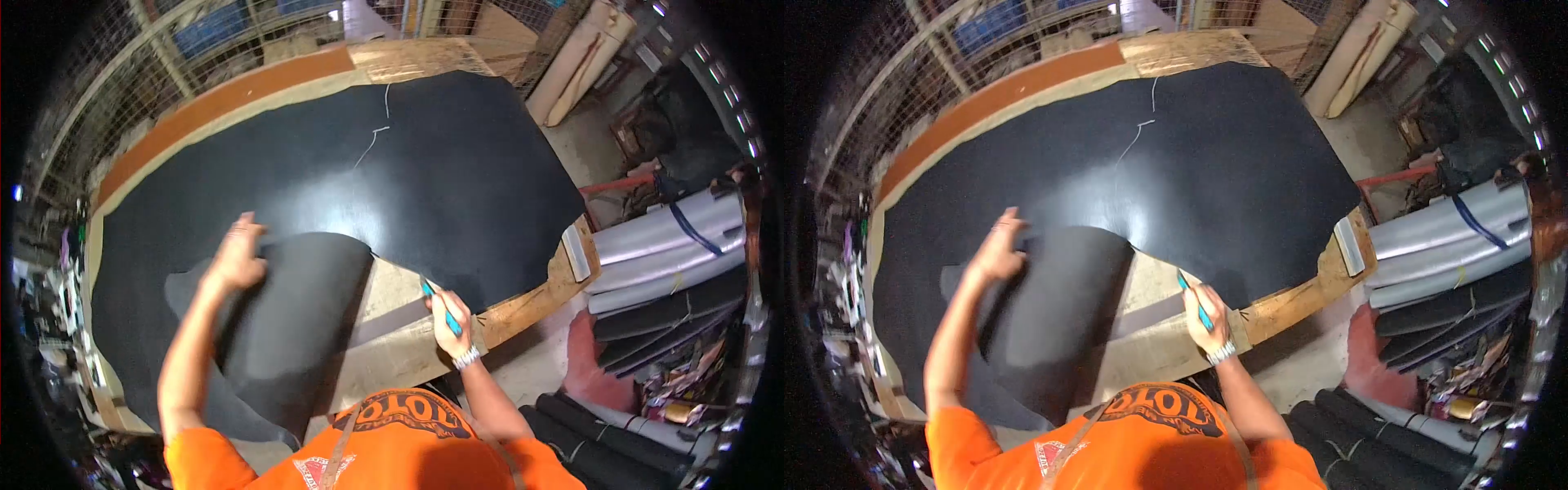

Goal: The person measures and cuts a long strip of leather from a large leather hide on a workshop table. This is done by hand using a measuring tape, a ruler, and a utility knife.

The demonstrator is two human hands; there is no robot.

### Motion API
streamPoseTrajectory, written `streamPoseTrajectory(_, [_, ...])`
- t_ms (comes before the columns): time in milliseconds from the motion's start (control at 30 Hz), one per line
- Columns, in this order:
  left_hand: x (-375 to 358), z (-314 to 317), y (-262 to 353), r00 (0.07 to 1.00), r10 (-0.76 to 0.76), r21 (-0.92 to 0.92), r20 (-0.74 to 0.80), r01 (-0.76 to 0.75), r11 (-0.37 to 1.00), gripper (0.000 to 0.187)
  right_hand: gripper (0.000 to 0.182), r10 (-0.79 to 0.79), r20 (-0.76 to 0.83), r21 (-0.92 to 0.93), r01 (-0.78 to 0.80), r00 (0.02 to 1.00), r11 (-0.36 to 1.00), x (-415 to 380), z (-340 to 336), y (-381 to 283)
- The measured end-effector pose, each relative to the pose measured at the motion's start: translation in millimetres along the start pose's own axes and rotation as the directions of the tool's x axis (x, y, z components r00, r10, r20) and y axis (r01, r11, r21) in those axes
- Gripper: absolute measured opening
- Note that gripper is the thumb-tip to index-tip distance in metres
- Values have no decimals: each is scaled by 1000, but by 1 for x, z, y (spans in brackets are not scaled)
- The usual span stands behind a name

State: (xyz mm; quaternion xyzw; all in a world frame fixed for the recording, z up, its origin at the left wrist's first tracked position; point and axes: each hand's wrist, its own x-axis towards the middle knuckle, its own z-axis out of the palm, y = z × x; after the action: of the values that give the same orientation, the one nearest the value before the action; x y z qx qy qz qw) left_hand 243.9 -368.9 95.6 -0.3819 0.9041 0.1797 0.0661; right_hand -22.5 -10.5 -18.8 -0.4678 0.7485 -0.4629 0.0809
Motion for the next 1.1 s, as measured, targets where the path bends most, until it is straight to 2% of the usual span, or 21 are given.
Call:
streamPoseTrajectory(33, [-4, 16, 53, 957, 241, -106, -160, -259, 960, 69, 22, 78, -36, -1, -78, 996, 997, -14, -1, 0])
streamPoseTrajectory(67, [-17, 17, 123, 933, 357, 13, -39, -357, 934, 66, 22, 169, -56, 4, -169, 984, 986, -27, -1, -4])
streamPoseTrajectory(100, [-28, 19, 178, 933, 347, 88, 93, -355, 931, 77, 22, 247, -56, 51, -244, 967, 968, -36, -1, -6])
streamPoseTrajectory(133, [-24, 79, 179, 916, 399, 201, 34, -398, 895, 96, 23, 318, -47, 99, -313, 947, 945, -41, 1, -9])
streamPoseTrajectory(167, [-17, 105, 183, 901, 419, 440, 112, -423, 792, 103, 25, 369, -59, 150, -357, 927, 922, -43, 5, -12])
streamPoseTrajectory(200, [-11, 120, 184, 878, 457, 498, 146, -464, 733, 108, 26, 387, -44, 158, -376, 921, 913, -41, 8, -10])
streamPoseTrajectory(267, [-9, 106, 198, 941, 321, 625, 107, -315, 715, 113, 28, 440, -13, 179, -431, 898, 885, -42, 12, -7])
streamPoseTrajectory(300, [-1, 113, 198, 961, 278, 656, 16, -220, 722, 116, 29, 473, 15, 178, -468, 881, 866, -40, 13, -4])
streamPoseTrajectory(333, [13, 123, 195, 976, 219, 741, 9, -154, 654, 111, 30, 481, 28, 258, -471, 876, 844, -37, 13, -4])
streamPoseTrajectory(400, [45, 102, 206, 984, -45, 768, 175, -108, 631, 95, 32, 426, 12, 315, -407, 905, 857, -29, 15, 5])
streamPoseTrajectory(433, [57, 91, 201, 972, -17, 679, 235, -152, 719, 86, 30, 429, 32, 373, -409, 903, 833, -25, 15, 9])
streamPoseTrajectory(467, [66, 82, 190, 956, 20, 574, 292, -192, 796, 80, 30, 366, 12, 358, -346, 931, 867, -16, 14, 9])
streamPoseTrajectory(500, [71, 85, 170, 959, 104, 372, 265, -201, 906, 75, 30, 304, -3, 341, -285, 953, 896, -6, 11, 7])
streamPoseTrajectory(533, [66, 68, 172, 946, -63, 275, 318, -28, 961, 77, 29, 245, -13, 323, -228, 969, 918, 1, 12, 7])
streamPoseTrajectory(567, [60, 68, 166, 961, -65, 258, 267, -6, 966, 75, 28, 174, -78, 288, -145, 982, 947, 10, 20, 7])
streamPoseTrajectory(667, [51, 62, 146, 978, -90, 137, 187, 64, 989, 74, 28, 79, -48, 275, -63, 996, 959, 23, 48, 16])
streamPoseTrajectory(733, [48, 64, 147, 989, -68, 200, 133, 40, 979, 68, 28, 20, -3, 278, -19, 1000, 960, 32, 69, 18])
streamPoseTrajectory(867, [50, 59, 152, 979, -77, 174, 188, 43, 984, 68, 30, -80, -26, 282, 84, 996, 956, 46, 100, 14])
streamPoseTrajectory(1100, [52, 63, 139, 991, 10, 124, 134, -27, 992, 65, 30, -45, 24, 218, 39, 999, 975, 55, 122, 12])
